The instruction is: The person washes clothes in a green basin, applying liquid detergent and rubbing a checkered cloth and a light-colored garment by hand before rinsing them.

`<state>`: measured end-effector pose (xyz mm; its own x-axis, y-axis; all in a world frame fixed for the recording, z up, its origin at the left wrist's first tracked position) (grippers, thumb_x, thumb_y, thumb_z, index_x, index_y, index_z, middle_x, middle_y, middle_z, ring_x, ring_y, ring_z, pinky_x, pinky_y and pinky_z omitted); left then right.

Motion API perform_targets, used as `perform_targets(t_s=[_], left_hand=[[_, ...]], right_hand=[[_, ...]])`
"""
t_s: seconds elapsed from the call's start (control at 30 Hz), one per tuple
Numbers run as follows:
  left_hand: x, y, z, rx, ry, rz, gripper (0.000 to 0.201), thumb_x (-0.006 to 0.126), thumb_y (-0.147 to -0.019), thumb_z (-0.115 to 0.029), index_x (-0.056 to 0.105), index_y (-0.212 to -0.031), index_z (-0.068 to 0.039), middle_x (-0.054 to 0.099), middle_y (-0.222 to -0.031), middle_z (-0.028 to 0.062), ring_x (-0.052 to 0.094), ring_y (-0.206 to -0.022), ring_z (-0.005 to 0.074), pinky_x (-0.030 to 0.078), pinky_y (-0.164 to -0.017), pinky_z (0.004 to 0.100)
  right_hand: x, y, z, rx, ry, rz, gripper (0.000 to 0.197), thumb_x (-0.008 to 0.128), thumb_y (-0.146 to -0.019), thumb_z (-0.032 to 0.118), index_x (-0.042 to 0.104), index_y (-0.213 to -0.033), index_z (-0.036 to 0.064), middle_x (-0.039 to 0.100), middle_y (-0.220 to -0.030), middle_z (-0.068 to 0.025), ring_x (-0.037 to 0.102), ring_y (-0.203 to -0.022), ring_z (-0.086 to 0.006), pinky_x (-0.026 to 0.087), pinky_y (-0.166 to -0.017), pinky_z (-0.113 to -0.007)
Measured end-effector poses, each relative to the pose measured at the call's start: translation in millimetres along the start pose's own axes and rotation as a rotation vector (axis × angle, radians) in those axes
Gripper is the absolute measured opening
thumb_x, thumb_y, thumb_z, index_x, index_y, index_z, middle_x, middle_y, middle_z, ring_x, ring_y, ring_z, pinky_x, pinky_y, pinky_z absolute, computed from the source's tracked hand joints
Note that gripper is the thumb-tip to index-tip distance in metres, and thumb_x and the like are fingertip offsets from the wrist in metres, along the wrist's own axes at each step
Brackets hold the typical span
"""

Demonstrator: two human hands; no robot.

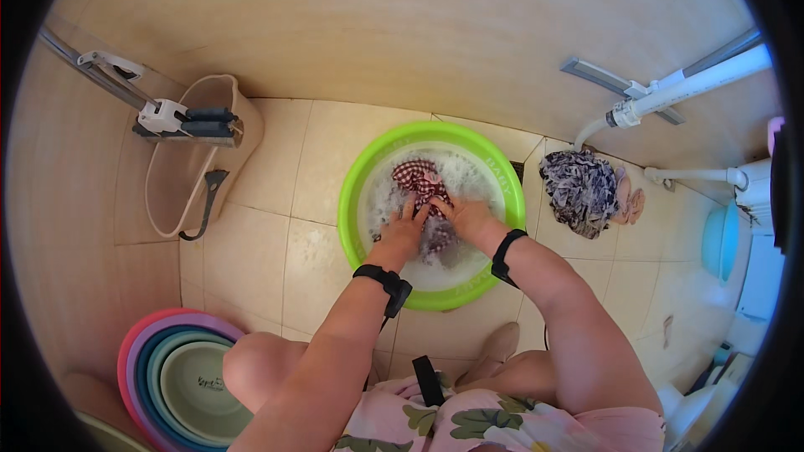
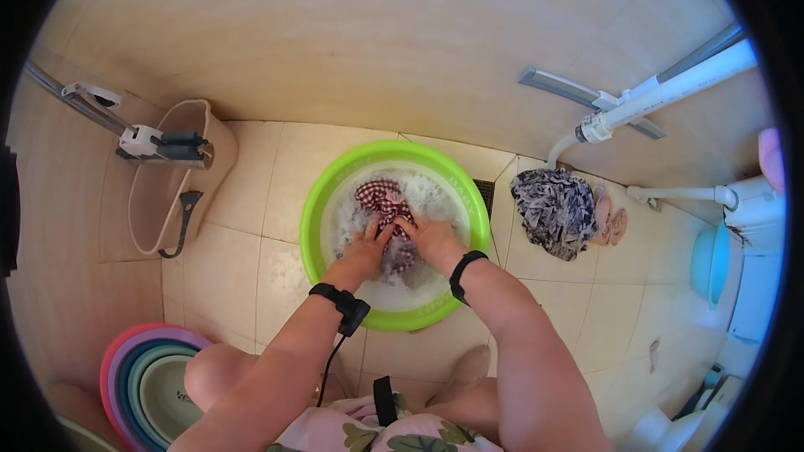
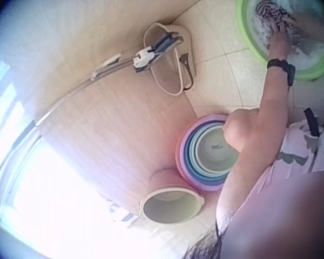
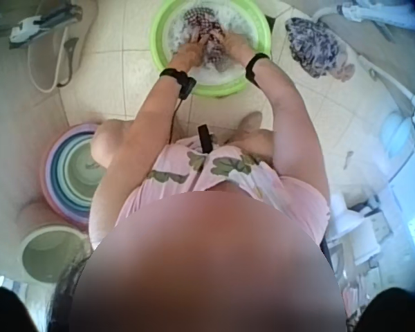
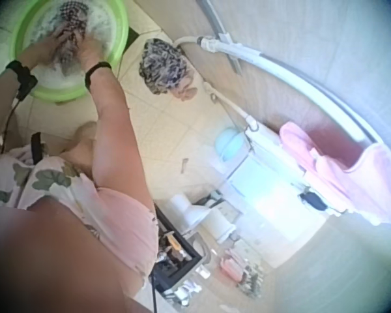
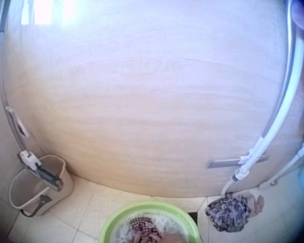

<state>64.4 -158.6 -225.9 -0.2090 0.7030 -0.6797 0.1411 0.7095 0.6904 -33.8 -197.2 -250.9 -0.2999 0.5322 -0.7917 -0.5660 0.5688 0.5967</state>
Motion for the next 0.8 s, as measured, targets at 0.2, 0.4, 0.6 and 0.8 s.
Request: perform_targets(t_s=[0.2,0.4,0.6,0.8], left_hand=[[-35.0,-4.0,20.9,0.091,0.106,-0.308,0.049,0.055,-0.075,-0.001,0.056,-0.121,-0.017,0.05,-0.127,0.0147,0.061,-0.1,0.0318,0.049,-0.086,0.0413],[-176.4,70.2,-7.6,0.307,1.136,-0.546,0.035,0.047,-0.063,0.012,0.066,-0.09,-0.002,0.065,-0.081,0.0057,0.062,-0.076,0.0163,0.05,-0.072,0.0269],[-288.1,203.5,-70.4,0.734,1.631,-0.668,0.035,0.049,-0.062,0.015,0.061,-0.091,0.0,0.063,-0.086,0.0082,0.06,-0.08,0.0184,0.05,-0.074,0.0287],[-299.8,217.3,-10.3,0.818,2.046,-0.768,0.038,0.049,-0.065,0.014,0.056,-0.1,0.0,0.062,-0.092,0.0112,0.061,-0.088,0.024,0.051,-0.081,0.0367]], right_hand=[[-15.8,-3.9,0.5,0.015,-0.011,0.083,0.073,0.06,-0.083,0.019,0.024,-0.145,0.0192,0.033,-0.142,-0.0163,0.042,-0.127,-0.0304,0.038,-0.1,-0.045],[-111.9,62.2,-3.2,-0.189,-0.729,-0.376,0.09,0.081,-0.065,0.025,0.032,-0.138,0.0066,0.033,-0.143,-0.0147,0.038,-0.13,-0.0293,0.035,-0.105,-0.039],[-179.3,91.2,11.4,-0.323,-1.159,-0.489,0.091,0.089,-0.055,0.022,0.044,-0.132,0.0072,0.058,-0.124,-0.0074,0.053,-0.115,-0.0207,0.041,-0.1,-0.035],[-204.0,99.3,10.7,-0.242,-1.548,-0.475,0.047,0.073,-0.07,0.005,0.059,-0.115,0.0039,0.066,-0.107,-0.0061,0.061,-0.094,-0.015,0.046,-0.089,-0.032]])
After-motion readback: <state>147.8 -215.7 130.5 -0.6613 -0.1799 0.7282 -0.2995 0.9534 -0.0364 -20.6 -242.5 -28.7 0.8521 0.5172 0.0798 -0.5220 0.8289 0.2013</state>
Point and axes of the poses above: each hand's wrist, its own y-axis away from the middle knuckle, its own x-axis out of the palm, z = x × y, the point moved 10 cm from there along -y, towards the middle knuckle
